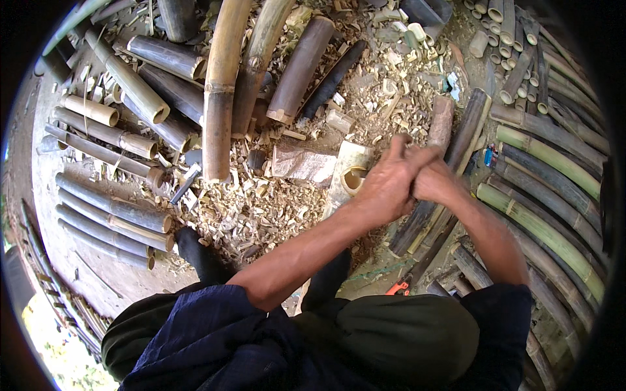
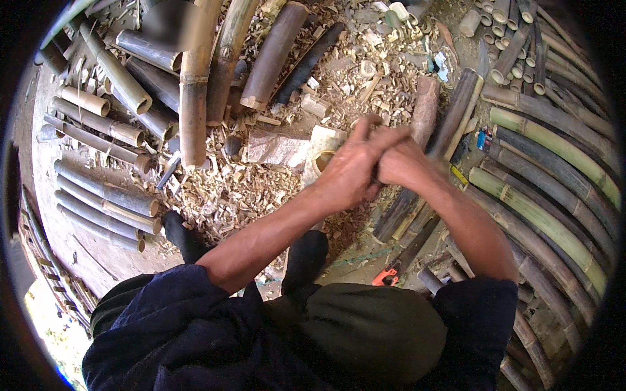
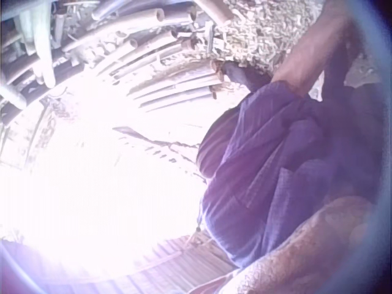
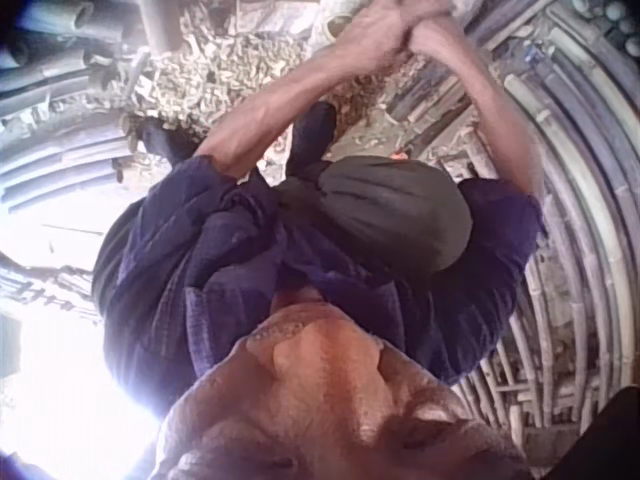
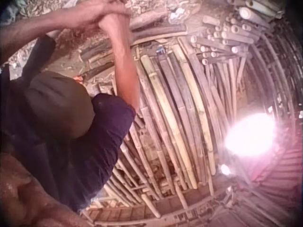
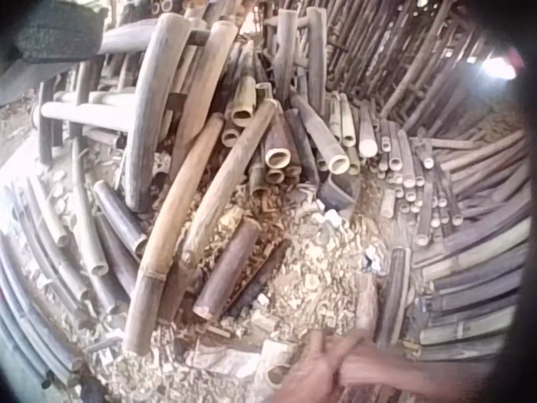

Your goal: The person sits on the ground and uses a knife and a wooden mallet to carve and shape bamboo segments. They repeatedly strike the knife to cut the bamboo and smooth the edges, handling multiple pieces and organizing them on the floor.

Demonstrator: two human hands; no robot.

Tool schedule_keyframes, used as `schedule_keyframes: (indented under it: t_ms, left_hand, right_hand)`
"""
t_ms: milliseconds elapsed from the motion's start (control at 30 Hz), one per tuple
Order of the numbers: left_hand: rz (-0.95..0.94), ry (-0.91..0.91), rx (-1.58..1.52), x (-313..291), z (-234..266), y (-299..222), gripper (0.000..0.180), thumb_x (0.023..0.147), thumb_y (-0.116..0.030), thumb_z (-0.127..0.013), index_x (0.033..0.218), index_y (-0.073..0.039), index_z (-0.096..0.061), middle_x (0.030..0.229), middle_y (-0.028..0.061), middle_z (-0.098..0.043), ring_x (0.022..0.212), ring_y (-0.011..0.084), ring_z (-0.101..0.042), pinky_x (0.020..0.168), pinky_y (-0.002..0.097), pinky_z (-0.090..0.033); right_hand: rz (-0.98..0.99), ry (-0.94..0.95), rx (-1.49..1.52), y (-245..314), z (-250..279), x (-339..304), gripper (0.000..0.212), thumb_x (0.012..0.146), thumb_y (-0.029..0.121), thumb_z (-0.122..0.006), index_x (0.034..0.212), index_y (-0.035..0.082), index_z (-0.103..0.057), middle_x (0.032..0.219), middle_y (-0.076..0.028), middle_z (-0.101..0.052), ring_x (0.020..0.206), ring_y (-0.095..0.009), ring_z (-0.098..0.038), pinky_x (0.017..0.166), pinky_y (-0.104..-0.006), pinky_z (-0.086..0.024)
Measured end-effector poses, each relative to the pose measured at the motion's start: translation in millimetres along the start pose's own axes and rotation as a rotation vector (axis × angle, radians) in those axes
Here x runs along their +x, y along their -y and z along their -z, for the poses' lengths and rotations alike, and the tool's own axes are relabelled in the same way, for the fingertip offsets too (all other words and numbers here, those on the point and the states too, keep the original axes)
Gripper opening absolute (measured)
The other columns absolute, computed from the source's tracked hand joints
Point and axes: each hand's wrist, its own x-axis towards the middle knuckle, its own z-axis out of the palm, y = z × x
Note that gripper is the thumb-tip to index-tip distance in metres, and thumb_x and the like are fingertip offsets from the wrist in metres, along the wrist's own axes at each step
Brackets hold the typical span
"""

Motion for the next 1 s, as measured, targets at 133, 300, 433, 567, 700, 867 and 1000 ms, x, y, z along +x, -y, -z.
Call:
schedule_keyframes:
  t_ms: [133,300,433,567,700,867,1000]
  left_hand:
    - [-0.001,-0.489,-0.130,-14,-18,23,0.094,0.066,0.014,-0.073,0.152,-0.010,-0.043,0.144,0.0307,-0.036,0.125,0.0458,-0.054,0.104,0.0502,-0.055]
    - [0.059,-0.402,0.131,-17,-43,19,0.111,0.071,0.000,-0.083,0.159,-0.010,-0.015,0.148,0.0333,-0.028,0.138,0.0499,-0.038,0.114,0.0580,-0.046]
    - [0.059,-0.324,0.148,-39,-79,14,0.108,0.069,0.005,-0.079,0.159,-0.014,-0.021,0.150,0.0338,-0.026,0.134,0.0554,-0.039,0.110,0.0565,-0.040]
    - [0.034,-0.081,0.150,-55,-64,2,0.112,0.067,0.006,-0.077,0.160,-0.020,-0.020,0.149,0.0317,-0.028,0.127,0.0546,-0.046,0.108,0.0550,-0.043]
    - [0.045,0.153,0.200,-58,-36,1,0.116,0.067,0.004,-0.077,0.160,-0.025,-0.015,0.149,0.0325,-0.030,0.125,0.0539,-0.051,0.106,0.0532,-0.048]
    - [0.094,0.916,0.401,-34,-1,-2,0.112,0.060,-0.013,-0.084,0.159,-0.018,-0.031,0.152,0.0309,-0.040,0.129,0.0477,-0.055,0.105,0.0501,-0.049]
    - [-0.106,0.311,0.554,-87,36,-22,0.108,0.069,-0.017,-0.083,0.160,-0.017,-0.025,0.149,0.0284,-0.043,0.134,0.0478,-0.050,0.113,0.0546,-0.042]
  right_hand:
    - [0.192,-0.070,-0.397,19,14,42,0.034,0.076,0.017,-0.081,0.104,0.005,-0.067,0.106,-0.012,-0.068,0.098,-0.024,-0.065,0.086,-0.0399,-0.058]
    - [0.353,-0.172,-0.324,-13,-9,37,0.027,0.072,0.016,-0.081,0.095,0.005,-0.072,0.090,-0.011,-0.073,0.083,-0.025,-0.069,0.079,-0.0402,-0.059]
    - [0.333,-0.233,-0.246,-21,-39,-13,0.028,0.072,0.017,-0.078,0.096,0.004,-0.070,0.089,-0.015,-0.071,0.086,-0.032,-0.069,0.080,-0.0478,-0.056]
    - [0.249,-0.356,-0.018,-21,-90,-39,0.032,0.078,0.017,-0.073,0.104,0.001,-0.065,0.094,-0.020,-0.067,0.090,-0.041,-0.066,0.086,-0.0494,-0.054]
    - [0.089,-0.337,0.561,13,-109,-36,0.050,0.080,0.017,-0.074,0.126,0.005,-0.059,0.120,-0.021,-0.063,0.117,-0.035,-0.061,0.098,-0.0463,-0.051]
    - [-0.137,-0.302,1.221,38,-263,-5,0.056,0.087,0.019,-0.072,0.138,0.011,-0.052,0.131,-0.015,-0.059,0.131,-0.028,-0.054,0.105,-0.0424,-0.047]
    - [0.109,-0.453,1.542,106,-184,-30,0.045,0.100,0.031,-0.060,0.140,0.013,-0.049,0.131,-0.012,-0.058,0.126,-0.027,-0.056,0.109,-0.0431,-0.043]
